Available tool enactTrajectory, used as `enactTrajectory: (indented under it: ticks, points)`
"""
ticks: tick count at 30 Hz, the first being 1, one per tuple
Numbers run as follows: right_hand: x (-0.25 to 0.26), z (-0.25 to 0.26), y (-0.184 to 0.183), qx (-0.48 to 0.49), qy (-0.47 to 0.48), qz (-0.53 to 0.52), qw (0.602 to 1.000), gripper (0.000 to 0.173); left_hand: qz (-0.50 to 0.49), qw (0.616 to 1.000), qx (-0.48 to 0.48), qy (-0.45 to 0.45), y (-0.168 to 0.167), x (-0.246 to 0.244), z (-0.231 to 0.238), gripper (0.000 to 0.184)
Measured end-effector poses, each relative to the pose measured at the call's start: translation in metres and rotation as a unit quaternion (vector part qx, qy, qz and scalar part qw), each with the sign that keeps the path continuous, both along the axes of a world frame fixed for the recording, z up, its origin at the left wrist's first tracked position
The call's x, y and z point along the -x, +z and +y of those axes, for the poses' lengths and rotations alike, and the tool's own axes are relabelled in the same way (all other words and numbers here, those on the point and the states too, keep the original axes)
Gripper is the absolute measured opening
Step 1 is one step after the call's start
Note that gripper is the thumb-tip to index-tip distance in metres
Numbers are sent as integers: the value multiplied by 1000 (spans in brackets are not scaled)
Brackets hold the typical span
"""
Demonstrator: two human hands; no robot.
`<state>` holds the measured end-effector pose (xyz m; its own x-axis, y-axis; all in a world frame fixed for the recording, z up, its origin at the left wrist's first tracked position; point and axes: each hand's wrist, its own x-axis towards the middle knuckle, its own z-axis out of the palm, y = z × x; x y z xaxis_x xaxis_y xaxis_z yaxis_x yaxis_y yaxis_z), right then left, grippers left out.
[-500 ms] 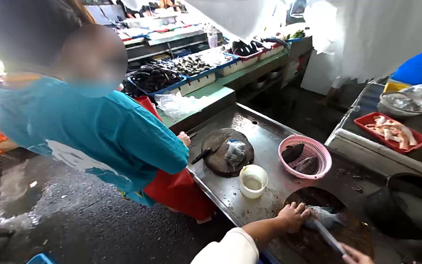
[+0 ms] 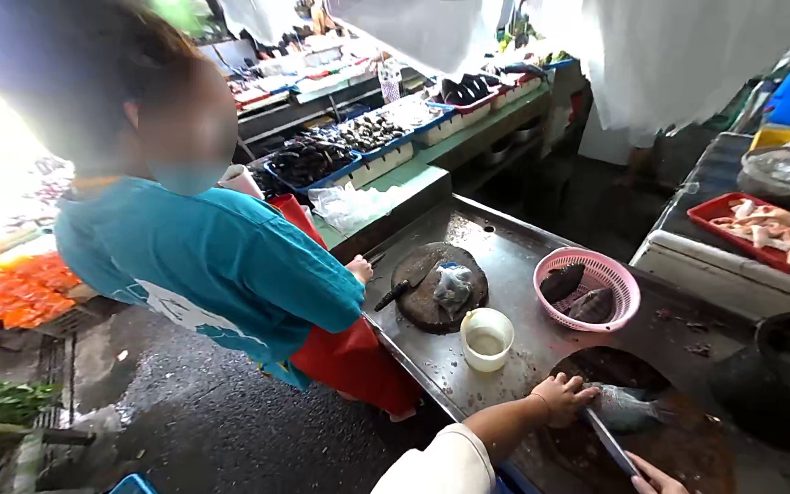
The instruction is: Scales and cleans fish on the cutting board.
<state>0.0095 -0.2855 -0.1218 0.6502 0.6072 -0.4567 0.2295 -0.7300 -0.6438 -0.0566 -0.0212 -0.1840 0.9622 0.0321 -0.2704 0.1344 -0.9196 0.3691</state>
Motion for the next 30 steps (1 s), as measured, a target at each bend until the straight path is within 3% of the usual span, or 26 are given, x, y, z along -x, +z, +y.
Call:
enactTrajectory:
  ticks: [2, 4, 8, 10, 12, 15, 17, 18, 20, 22, 24, 25, 27, 30]
  points:
    - [-7, -7, 4, -44, -28, 7, 999, 46, -11, 1000, 7, 10, -2, 2, -1, 94]
    - [-14, -16, -10, -27, -50, -31, 998, 47, -5, 1000, 6, 5, -4, 6, -5, 93]
    - [22, -9, -8, -15, 25, -7, 1000, 45, -12, 1000, 3, -10, -2, 2, 2, 95]
    - [14, -12, -10, -104, -31, -41, 993, 42, -47, 999, -2, 0, -1, 13, 11, 93]
    - [2, -26, 19, -172, -154, -179, 956, 42, -93, 996, -15, 1, 3, 18, 9, 86]
    - [0, -51, 86, -219, -290, -313, 877, 44, -61, 997, -39, -11, 32, -1, 1, 79]
    - [1, -76, 70, -215, -294, -347, 864, 42, -29, 998, -44, 16, 44, -23, -4, 58]
    - [-2, -93, 45, -168, -276, -355, 877, 41, -5, 999, -28, 45, 50, -37, -5, 46]
    - [2, -127, 0, 0, -255, -243, 936, 45, 66, 984, 111, 120, 54, -52, -4, 35]
    - [15, -136, -12, 60, -275, -174, 944, 46, 148, 906, 342, 202, 44, -43, -2, 44]
    - [22, -125, 1, 50, -262, -245, 932, 46, 158, 808, 493, 280, 29, -22, -7, 55]
    - [23, -125, 1, 65, -223, -251, 940, 45, 143, 792, 508, 306, 20, -10, -12, 59]
    - [8, -117, -11, 131, -157, -156, 966, 44, 132, 802, 479, 330, 9, 5, -17, 67]
    - [-34, -70, 1, 103, -180, -167, 964, 43, 123, 823, 445, 330, 5, 5, -14, 76]
